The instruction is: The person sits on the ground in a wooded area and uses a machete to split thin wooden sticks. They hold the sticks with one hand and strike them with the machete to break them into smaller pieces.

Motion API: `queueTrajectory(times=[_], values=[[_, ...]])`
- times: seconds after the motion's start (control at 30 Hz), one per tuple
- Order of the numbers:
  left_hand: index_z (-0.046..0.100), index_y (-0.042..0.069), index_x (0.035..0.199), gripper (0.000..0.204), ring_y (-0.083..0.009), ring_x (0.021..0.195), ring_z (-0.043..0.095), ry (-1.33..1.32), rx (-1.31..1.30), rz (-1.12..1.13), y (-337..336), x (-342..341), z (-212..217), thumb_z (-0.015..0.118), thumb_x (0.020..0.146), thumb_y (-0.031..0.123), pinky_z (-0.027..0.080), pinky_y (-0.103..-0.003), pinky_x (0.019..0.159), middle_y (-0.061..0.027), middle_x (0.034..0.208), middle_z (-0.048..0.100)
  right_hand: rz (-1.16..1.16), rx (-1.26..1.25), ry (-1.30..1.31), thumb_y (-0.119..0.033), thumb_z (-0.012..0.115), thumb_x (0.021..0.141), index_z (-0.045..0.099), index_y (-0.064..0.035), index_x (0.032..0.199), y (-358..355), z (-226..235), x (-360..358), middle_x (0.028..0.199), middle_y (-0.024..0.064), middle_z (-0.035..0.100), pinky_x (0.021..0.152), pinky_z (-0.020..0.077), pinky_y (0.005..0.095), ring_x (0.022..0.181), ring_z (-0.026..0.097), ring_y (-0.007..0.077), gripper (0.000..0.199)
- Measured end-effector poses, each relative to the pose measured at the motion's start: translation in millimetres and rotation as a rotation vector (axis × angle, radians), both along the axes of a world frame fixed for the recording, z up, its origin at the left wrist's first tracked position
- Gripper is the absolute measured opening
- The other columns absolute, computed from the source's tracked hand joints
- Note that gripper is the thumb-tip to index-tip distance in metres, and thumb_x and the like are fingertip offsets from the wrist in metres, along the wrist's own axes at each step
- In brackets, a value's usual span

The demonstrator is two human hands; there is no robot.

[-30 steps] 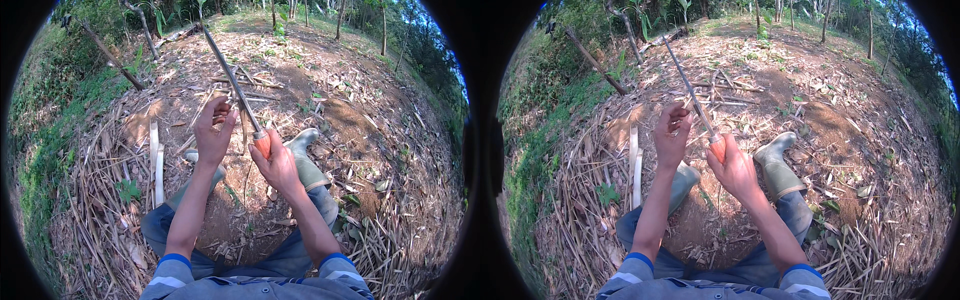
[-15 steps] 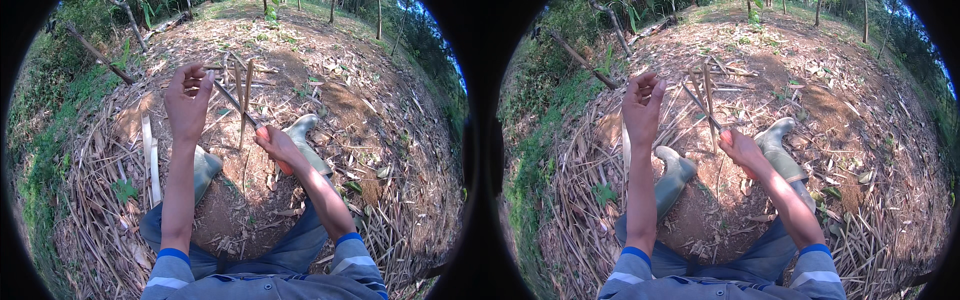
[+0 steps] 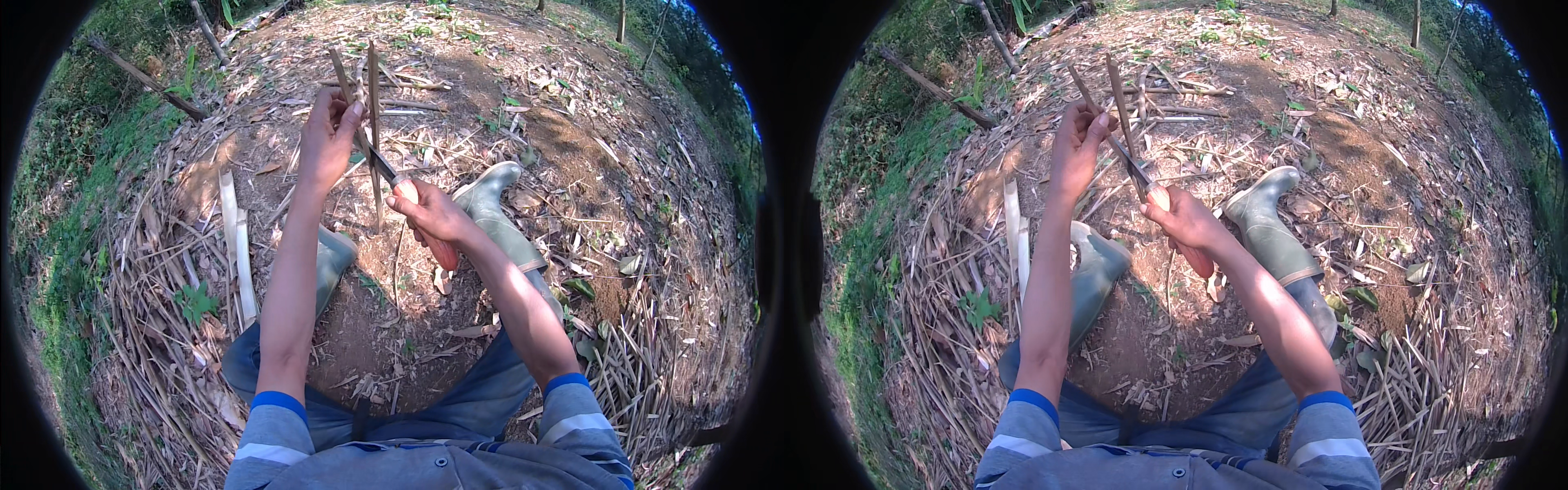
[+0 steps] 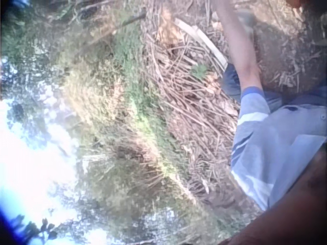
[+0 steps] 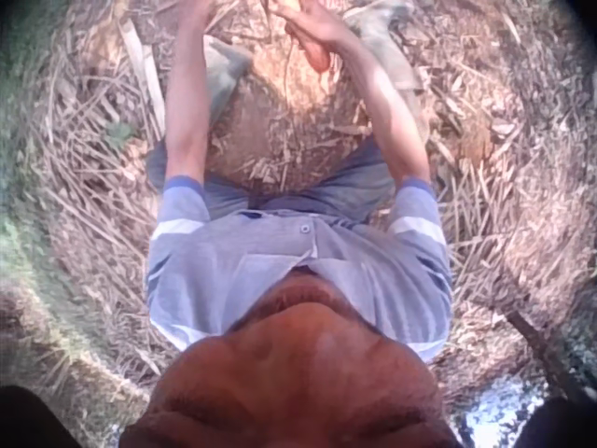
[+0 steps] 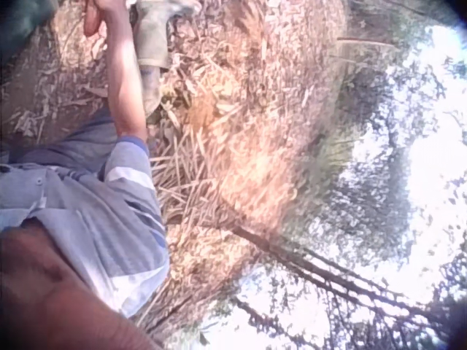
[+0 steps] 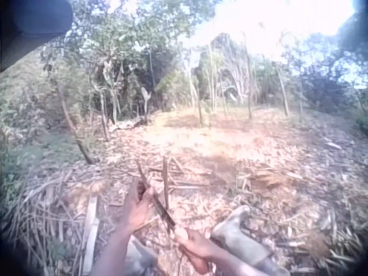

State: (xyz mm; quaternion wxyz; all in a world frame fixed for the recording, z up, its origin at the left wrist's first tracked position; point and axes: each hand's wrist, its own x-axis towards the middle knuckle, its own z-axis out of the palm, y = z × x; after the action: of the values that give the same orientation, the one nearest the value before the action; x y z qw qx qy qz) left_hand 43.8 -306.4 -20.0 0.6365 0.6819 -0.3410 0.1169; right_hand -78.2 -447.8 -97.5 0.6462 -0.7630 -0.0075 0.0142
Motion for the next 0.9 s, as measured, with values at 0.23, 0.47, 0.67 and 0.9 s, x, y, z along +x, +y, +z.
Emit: queueTrajectory(times=[0.23,0.47,0.67,0.9], values=[[0.059,0.003,0.114,0.039,-0.0048,0.058,0.047,0.153,0.032,-0.086,6,10,-19,0.073,0.082,0.021,0.04,-0.021,0.055,0.0051,0.065,0.051,-0.012,0.034,0.035,-0.035,0.059,0.09,0.049,-0.0055,0.104,15,-2,2,0.062,-0.0002,0.049,0.039,0.0419,0.0242,0.042,0.048,0.0091,0.034],[0.07,0.006,0.101,0.028,-0.0019,0.051,0.042,0.208,-0.09,-0.063,26,34,-15,0.076,0.078,0.021,0.033,-0.018,0.047,0.0054,0.062,0.055,-0.199,-0.582,0.191,-0.036,0.052,0.089,0.044,-0.0005,0.104,46,-89,-24,0.077,0.0232,0.064,0.07,0.0476,0.0515,0.075,0.063,0.0426,0.039],[0.064,0.004,0.11,0.036,-0.0019,0.045,0.034,0.356,-0.141,-0.115,32,28,-24,0.073,0.081,0.023,0.025,-0.018,0.042,0.0076,0.056,0.048,-0.178,-0.435,0.4,-0.044,0.059,0.081,0.053,0.0011,0.1,24,-190,-5,0.083,0.0185,0.065,0.074,0.0498,0.0413,0.08,0.065,0.0318,0.05],[0.056,0.002,0.093,0.05,-0.0044,0.042,0.023,0.303,-0.543,-0.001,20,34,-43,0.049,0.092,0.052,0.019,-0.022,0.04,0.0064,0.052,0.023,-0.216,0.125,0.513,-0.016,0.06,0.082,0.049,-0.001,0.11,60,-217,-28,0.078,0.0115,0.059,0.048,0.0471,0.0338,0.057,0.059,0.0184,0.034]])
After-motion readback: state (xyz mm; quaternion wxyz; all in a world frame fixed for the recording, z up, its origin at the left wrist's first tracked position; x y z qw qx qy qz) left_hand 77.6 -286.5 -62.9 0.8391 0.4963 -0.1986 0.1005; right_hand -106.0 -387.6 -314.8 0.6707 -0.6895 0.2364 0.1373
